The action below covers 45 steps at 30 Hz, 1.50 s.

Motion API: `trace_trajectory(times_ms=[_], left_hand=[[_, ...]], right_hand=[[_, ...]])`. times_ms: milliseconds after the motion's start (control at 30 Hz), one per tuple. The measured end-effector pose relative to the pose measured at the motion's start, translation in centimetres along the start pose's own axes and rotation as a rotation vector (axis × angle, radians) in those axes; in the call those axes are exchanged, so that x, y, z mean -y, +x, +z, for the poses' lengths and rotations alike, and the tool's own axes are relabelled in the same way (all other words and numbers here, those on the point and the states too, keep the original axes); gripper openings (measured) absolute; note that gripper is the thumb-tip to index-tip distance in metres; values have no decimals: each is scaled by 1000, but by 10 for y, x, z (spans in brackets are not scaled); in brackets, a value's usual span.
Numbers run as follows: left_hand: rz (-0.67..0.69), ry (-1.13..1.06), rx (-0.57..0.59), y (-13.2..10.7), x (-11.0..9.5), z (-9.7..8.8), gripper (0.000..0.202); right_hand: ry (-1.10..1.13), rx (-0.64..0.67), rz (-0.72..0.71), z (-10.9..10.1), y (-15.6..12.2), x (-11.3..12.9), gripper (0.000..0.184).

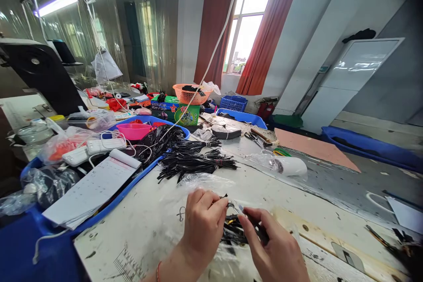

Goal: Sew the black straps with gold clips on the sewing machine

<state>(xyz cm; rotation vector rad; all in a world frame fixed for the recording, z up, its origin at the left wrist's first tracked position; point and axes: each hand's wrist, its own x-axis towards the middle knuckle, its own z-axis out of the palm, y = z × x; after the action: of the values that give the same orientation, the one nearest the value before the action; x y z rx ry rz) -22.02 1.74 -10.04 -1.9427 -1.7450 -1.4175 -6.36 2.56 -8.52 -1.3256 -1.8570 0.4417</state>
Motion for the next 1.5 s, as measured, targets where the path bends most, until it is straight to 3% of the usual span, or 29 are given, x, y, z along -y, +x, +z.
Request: trace_trajectory(times_ms=[200, 433, 500, 633, 767, 933, 1100, 1200, 1333, 1433, 1500], left_hand=[[-74, -174, 154, -5, 0, 6, 27], [-306, -357, 348, -1, -12, -4, 38], [-282, -336, 358, -2, -11, -2, 33], [-104, -199, 328, -8, -5, 7, 34], [-51, -137, 324, -11, -6, 8, 42], [-298, -440, 392, -4, -15, -1, 39], [-445, -531, 405, -1, -16, -4, 26], [-609, -724, 416, 0, -15, -1, 19], [-879, -1070, 460, 4, -14, 1, 28], [-930, -1108, 476, 7, -16, -1, 32], [-948, -1123, 484, 8, -17, -3, 33]], right_hand=[[44, 0, 89, 4, -2, -7, 41], [129, -43, 172, 0, -5, -6, 43], [83, -41, 110, -1, -8, -6, 41], [-9, -55, -31, 0, -11, -7, 37], [-26, -68, -26, 3, -12, -8, 35], [-10, -18, 36, 3, -12, -11, 36], [-18, -7, 61, 0, -14, -8, 38], [-55, -48, -22, 1, -17, -5, 33], [-135, -106, -222, 6, -20, -5, 22], [-192, -142, -341, 7, -19, -8, 16], [-175, -124, -314, 6, -18, -10, 16]])
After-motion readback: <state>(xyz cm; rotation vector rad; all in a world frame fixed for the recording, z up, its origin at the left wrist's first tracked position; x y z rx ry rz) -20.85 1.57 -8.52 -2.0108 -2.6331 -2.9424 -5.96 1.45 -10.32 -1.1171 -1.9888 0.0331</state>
